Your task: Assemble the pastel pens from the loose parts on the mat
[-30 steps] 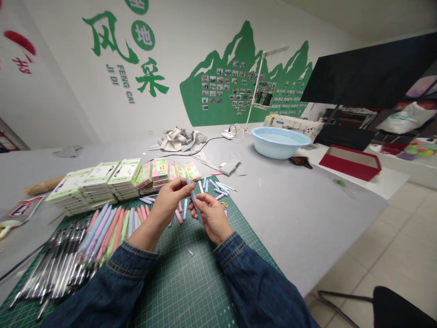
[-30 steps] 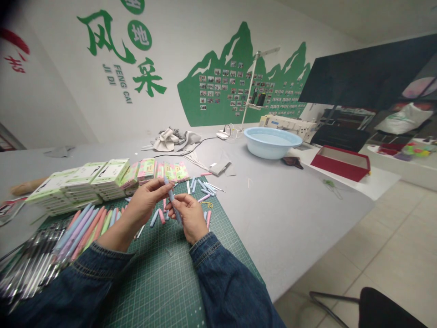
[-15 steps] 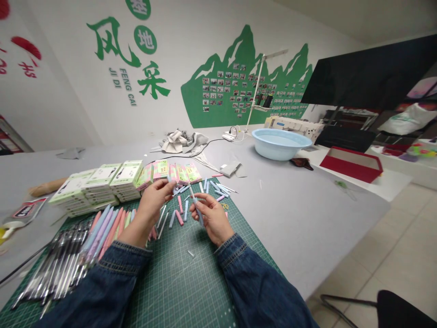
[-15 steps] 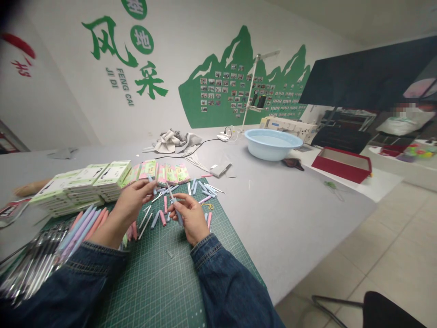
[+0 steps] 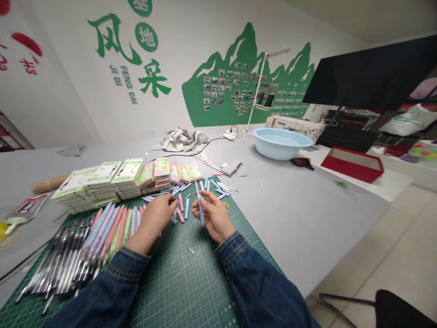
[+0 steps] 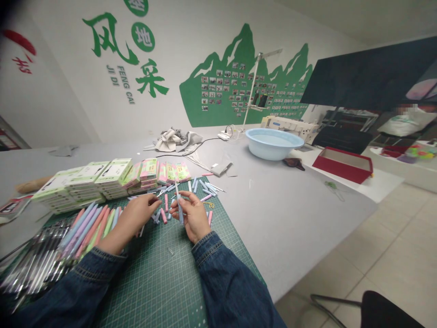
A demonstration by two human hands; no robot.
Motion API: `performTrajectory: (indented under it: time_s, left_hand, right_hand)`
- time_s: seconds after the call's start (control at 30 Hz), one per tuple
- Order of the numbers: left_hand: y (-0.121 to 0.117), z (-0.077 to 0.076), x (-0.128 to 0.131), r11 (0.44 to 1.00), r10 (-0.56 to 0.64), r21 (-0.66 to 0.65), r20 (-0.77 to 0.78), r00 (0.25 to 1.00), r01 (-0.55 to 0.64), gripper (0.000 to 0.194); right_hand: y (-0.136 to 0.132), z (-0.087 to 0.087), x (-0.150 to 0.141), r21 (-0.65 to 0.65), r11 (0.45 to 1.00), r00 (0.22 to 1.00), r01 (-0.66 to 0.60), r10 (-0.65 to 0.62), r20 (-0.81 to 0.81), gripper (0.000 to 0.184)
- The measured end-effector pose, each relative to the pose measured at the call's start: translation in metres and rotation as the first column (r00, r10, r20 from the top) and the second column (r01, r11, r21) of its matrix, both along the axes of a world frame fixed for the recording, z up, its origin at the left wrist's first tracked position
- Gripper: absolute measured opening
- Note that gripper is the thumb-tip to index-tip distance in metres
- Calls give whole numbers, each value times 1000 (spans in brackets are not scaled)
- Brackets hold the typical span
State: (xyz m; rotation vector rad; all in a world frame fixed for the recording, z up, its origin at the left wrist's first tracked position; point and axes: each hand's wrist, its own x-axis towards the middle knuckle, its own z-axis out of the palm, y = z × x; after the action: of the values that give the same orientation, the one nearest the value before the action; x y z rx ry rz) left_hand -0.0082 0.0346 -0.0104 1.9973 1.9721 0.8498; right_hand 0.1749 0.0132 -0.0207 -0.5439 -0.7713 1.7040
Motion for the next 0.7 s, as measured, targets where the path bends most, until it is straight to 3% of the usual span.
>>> performTrajectory:
  time_s: [0.07, 0.17, 0.23, 0.3, 0.5, 0.7]
  left_hand:
    - [-2, 14, 11, 993, -111, 57, 280, 954, 98, 26]
    - [-2, 27, 28, 971, -172, 4, 702, 691, 238, 37]
    - [-1, 30, 37, 959, -144, -21, 824, 547, 284, 39]
    - [0, 33, 42, 959, -134, -17, 854, 502, 284, 34]
    - [4, 48, 44, 964, -168, 48, 872, 459, 262, 30]
    - [11, 55, 39, 982, -160, 109, 911, 379, 152, 34]
  right_hand:
    - [0, 0, -1, 15, 1000, 1000, -1, 1, 13, 33]
    - [-1, -1, -2, 30, 1000, 999, 6, -7, 40, 31]
    - [-1, -1, -3, 37, 999, 999, 12, -14, 51, 32]
    - [-1, -2, -3, 49, 999, 998, 15, -18, 58, 32]
    - [0, -2, -4, 78, 997, 996, 3, -9, 84, 36]
    - [-1, 1, -3, 109, 994, 995, -18, 7, 104, 32]
